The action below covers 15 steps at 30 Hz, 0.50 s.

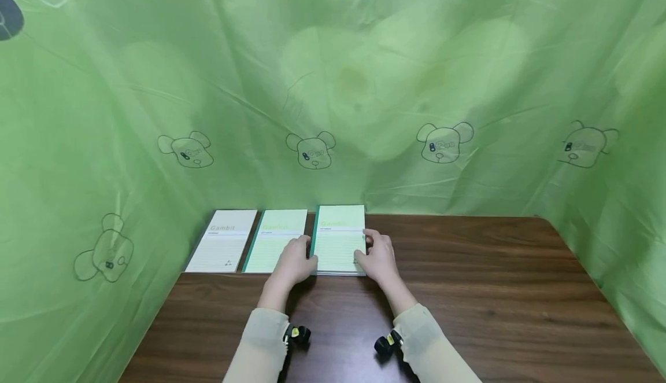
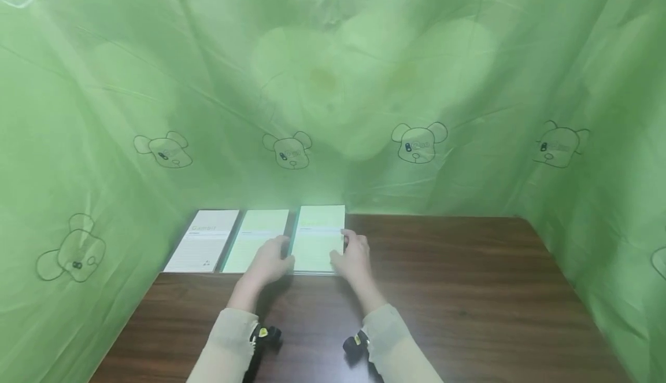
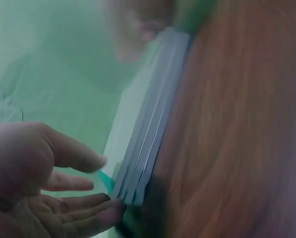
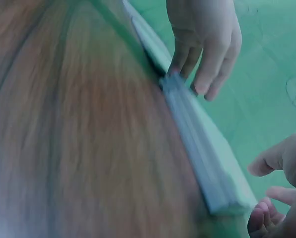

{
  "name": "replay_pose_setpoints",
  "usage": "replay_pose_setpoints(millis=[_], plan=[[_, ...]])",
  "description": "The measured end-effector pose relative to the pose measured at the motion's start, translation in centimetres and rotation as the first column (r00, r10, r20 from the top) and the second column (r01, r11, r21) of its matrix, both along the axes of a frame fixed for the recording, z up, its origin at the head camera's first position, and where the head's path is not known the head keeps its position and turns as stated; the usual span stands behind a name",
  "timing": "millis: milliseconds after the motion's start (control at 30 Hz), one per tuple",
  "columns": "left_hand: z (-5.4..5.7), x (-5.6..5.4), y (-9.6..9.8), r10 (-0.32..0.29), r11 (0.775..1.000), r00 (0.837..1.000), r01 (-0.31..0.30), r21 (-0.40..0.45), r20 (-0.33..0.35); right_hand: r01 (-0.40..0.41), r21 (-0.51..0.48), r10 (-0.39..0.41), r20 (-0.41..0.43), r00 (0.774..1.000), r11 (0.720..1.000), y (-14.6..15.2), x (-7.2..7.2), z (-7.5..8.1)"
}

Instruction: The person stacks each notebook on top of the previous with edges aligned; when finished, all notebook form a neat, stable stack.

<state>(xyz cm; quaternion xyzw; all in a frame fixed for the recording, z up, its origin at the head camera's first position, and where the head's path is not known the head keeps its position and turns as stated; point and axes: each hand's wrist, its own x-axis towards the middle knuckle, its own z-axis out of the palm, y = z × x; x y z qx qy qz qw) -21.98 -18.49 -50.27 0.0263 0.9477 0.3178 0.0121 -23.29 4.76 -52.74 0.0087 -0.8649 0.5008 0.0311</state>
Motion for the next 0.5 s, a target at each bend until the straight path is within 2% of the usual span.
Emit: replay_pose_setpoints(millis=[100, 233, 333, 500], plan=[[0.3, -0.2, -0.8, -0.004, 1.0, 0.999, 0.003, -0.018, -0.042, -0.035, -0.012, 0.034, -0.01, 0.999, 0.999, -1.2, 0.1, 1.0], [1.0, -0.1, -2.8, 0.034, 0.997, 0.998, -0.029, 0.078, -0.059, -0.085, -0.022, 0.086, 0.006, 0.996, 0.996, -3.4, 0.4, 2.0], [1.4, 0.3, -4.9, 0.067, 0.99, 0.996, -0.059, 0.128, -0.057, -0.128, -0.021, 0.128, 0.001, 0.992, 0.991, -5.1, 0.8, 2.2], [1.3, 0.9, -8.7, 0.126, 0.988, 0.99, -0.118, 0.104, -0.067, -0.218, -0.037, 0.218, 0.001, 0.976, 0.975, -7.4, 0.9, 2.2]])
